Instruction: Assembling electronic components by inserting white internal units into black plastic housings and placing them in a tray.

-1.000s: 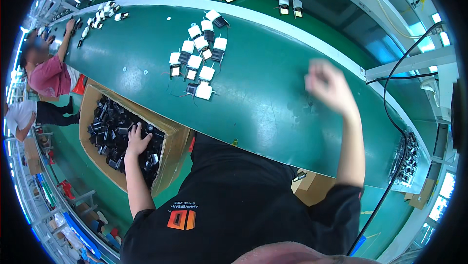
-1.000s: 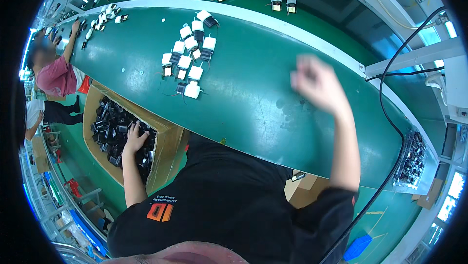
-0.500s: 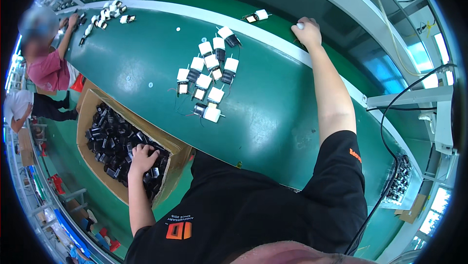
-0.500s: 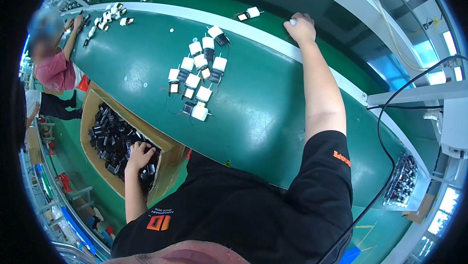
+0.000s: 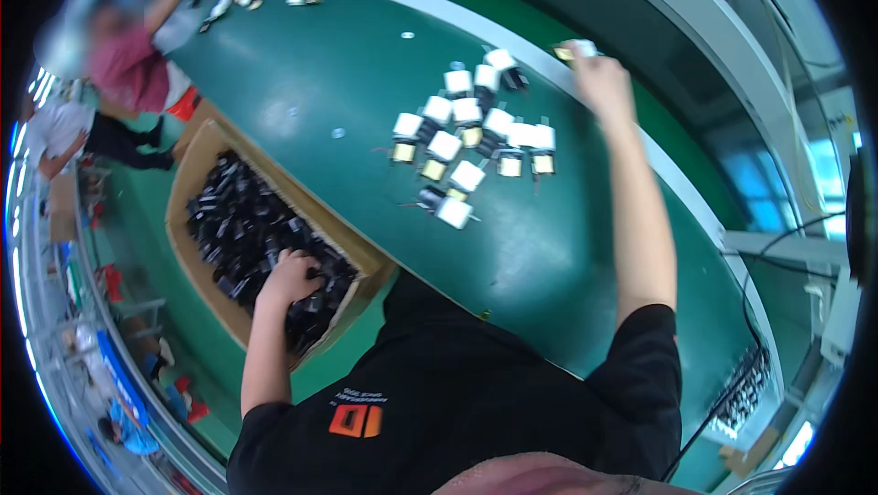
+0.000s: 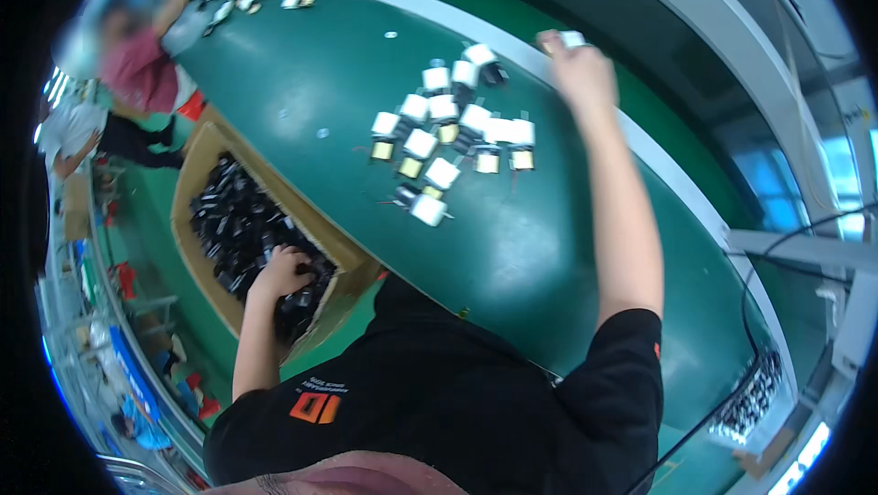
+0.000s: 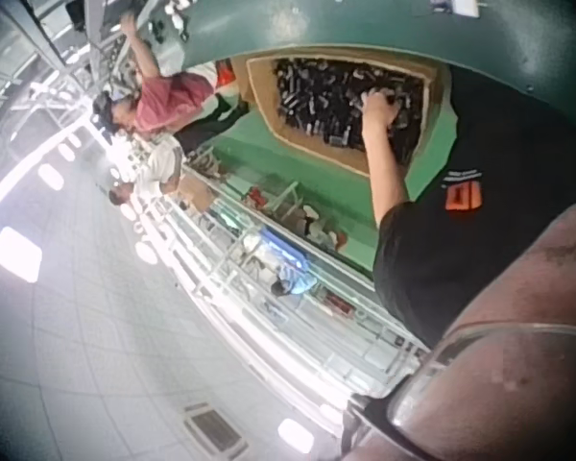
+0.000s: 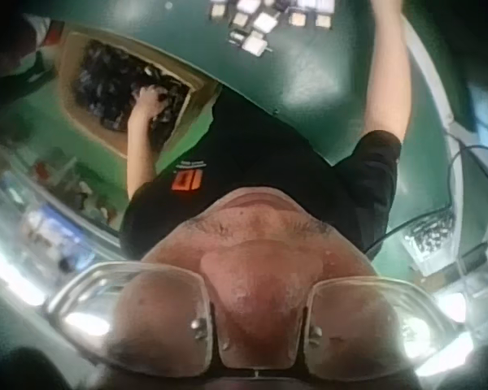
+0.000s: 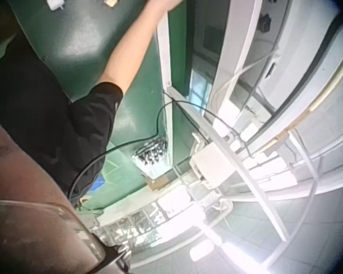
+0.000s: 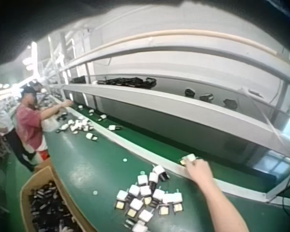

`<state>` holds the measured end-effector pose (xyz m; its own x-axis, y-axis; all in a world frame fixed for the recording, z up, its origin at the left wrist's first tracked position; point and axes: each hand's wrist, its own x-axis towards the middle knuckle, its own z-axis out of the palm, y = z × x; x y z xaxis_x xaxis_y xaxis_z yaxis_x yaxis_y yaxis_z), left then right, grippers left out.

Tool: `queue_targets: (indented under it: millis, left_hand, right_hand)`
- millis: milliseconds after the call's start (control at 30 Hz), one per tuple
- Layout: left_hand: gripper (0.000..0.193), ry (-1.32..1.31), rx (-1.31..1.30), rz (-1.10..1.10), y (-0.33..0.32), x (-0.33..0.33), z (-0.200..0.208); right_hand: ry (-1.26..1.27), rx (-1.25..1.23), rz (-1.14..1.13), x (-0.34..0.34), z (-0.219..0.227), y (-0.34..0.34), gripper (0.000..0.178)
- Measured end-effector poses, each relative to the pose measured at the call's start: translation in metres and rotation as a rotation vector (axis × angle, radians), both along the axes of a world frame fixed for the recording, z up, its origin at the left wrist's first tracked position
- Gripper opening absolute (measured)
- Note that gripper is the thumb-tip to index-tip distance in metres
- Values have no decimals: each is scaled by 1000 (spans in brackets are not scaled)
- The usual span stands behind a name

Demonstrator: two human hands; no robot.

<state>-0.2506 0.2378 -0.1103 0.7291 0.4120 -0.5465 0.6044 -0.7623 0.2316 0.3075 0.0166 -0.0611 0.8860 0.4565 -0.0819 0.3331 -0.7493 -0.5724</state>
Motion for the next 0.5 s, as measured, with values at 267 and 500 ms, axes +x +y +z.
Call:
queue_targets:
  millis: [267,500]
  left_hand:
    - [16,-149,243,100,-9,0,-9]
    - [12,-487,86,530,-12,14,27]
  right_hand:
    - [47,-334,-241,57,-17,32,65]
    - [-105,474,-124,34,-20,18,46]
